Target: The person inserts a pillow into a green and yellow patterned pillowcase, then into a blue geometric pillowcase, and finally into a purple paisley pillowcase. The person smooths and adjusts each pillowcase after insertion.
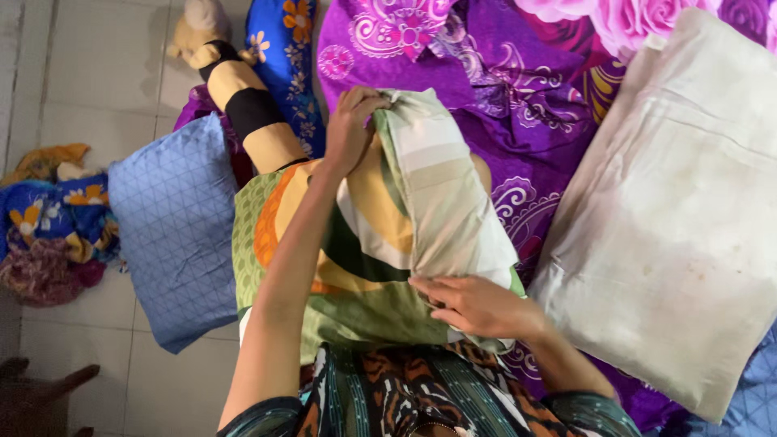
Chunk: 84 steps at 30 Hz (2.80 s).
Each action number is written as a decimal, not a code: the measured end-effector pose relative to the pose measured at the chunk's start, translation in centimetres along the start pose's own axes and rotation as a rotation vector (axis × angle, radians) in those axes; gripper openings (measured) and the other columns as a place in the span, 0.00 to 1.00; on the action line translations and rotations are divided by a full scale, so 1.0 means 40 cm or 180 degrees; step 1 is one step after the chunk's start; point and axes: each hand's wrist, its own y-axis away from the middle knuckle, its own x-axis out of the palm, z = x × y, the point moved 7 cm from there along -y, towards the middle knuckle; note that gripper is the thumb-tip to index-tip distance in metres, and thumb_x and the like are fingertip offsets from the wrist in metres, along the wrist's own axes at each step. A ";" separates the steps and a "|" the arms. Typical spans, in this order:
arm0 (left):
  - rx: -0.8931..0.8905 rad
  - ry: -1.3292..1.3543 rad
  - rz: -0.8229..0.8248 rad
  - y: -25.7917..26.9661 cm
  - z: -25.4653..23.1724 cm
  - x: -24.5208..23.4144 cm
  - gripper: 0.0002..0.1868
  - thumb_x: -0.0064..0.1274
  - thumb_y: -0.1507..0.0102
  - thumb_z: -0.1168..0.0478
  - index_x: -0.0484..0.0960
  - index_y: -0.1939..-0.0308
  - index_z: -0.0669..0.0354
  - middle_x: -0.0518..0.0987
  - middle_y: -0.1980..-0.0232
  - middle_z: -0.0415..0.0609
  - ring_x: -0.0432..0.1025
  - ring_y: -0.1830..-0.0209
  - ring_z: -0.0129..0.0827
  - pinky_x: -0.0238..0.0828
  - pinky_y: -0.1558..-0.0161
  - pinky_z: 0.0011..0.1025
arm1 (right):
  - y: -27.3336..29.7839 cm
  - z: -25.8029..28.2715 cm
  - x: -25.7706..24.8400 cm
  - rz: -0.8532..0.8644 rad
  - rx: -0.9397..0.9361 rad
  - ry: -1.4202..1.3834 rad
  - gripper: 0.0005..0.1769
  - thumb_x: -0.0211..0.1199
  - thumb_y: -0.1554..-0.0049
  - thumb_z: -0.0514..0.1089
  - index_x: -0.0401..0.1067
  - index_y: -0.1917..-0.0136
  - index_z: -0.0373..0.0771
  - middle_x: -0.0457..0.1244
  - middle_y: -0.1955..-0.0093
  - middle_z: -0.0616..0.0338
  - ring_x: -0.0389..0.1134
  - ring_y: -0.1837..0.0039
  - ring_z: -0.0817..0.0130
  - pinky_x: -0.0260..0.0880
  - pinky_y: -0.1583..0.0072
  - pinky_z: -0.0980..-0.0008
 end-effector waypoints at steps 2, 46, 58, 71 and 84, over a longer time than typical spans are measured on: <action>-0.0201 0.0142 -0.0234 0.008 0.006 0.002 0.21 0.58 0.49 0.78 0.86 0.55 0.54 0.74 0.51 0.50 0.72 0.52 0.43 0.72 0.52 0.36 | 0.002 0.011 -0.040 0.0447 -0.0240 0.0123 0.32 0.64 0.39 0.47 0.62 0.24 0.41 0.63 0.31 0.47 0.67 0.34 0.54 0.69 0.36 0.59; -0.1726 0.0577 0.0066 0.022 -0.124 0.063 0.14 0.51 0.34 0.56 0.80 0.52 0.62 0.82 0.62 0.62 0.78 0.61 0.55 0.72 0.59 0.44 | -0.424 -0.387 -0.208 -0.1443 0.0041 0.1483 0.14 0.64 0.47 0.44 0.73 0.50 0.34 0.69 0.51 0.42 0.69 0.44 0.42 0.66 0.41 0.51; 0.0111 -0.0030 0.0127 0.210 -0.383 -0.078 0.17 0.57 0.39 0.66 0.81 0.46 0.59 0.71 0.40 0.51 0.69 0.42 0.49 0.72 0.46 0.42 | -0.402 -0.435 -0.220 -0.2002 -0.0786 0.1143 0.35 0.65 0.46 0.45 0.63 0.29 0.32 0.57 0.27 0.35 0.56 0.26 0.38 0.55 0.26 0.51; 0.0815 -0.1232 0.2119 0.290 -0.431 -0.044 0.11 0.57 0.36 0.54 0.81 0.59 0.56 0.72 0.47 0.49 0.67 0.37 0.41 0.49 0.21 0.48 | -0.251 -0.117 -0.188 -0.1247 -0.0582 0.1738 0.19 0.62 0.46 0.45 0.73 0.44 0.33 0.62 0.37 0.41 0.60 0.29 0.45 0.44 0.23 0.42; 0.1437 0.0058 0.2425 0.361 -0.505 -0.011 0.15 0.59 0.37 0.52 0.81 0.52 0.55 0.77 0.60 0.49 0.73 0.52 0.41 0.62 0.33 0.48 | -0.027 -0.077 -0.215 -0.0681 -0.0588 0.0373 0.37 0.71 0.51 0.53 0.70 0.30 0.40 0.53 0.20 0.55 0.51 0.19 0.55 0.38 0.22 0.43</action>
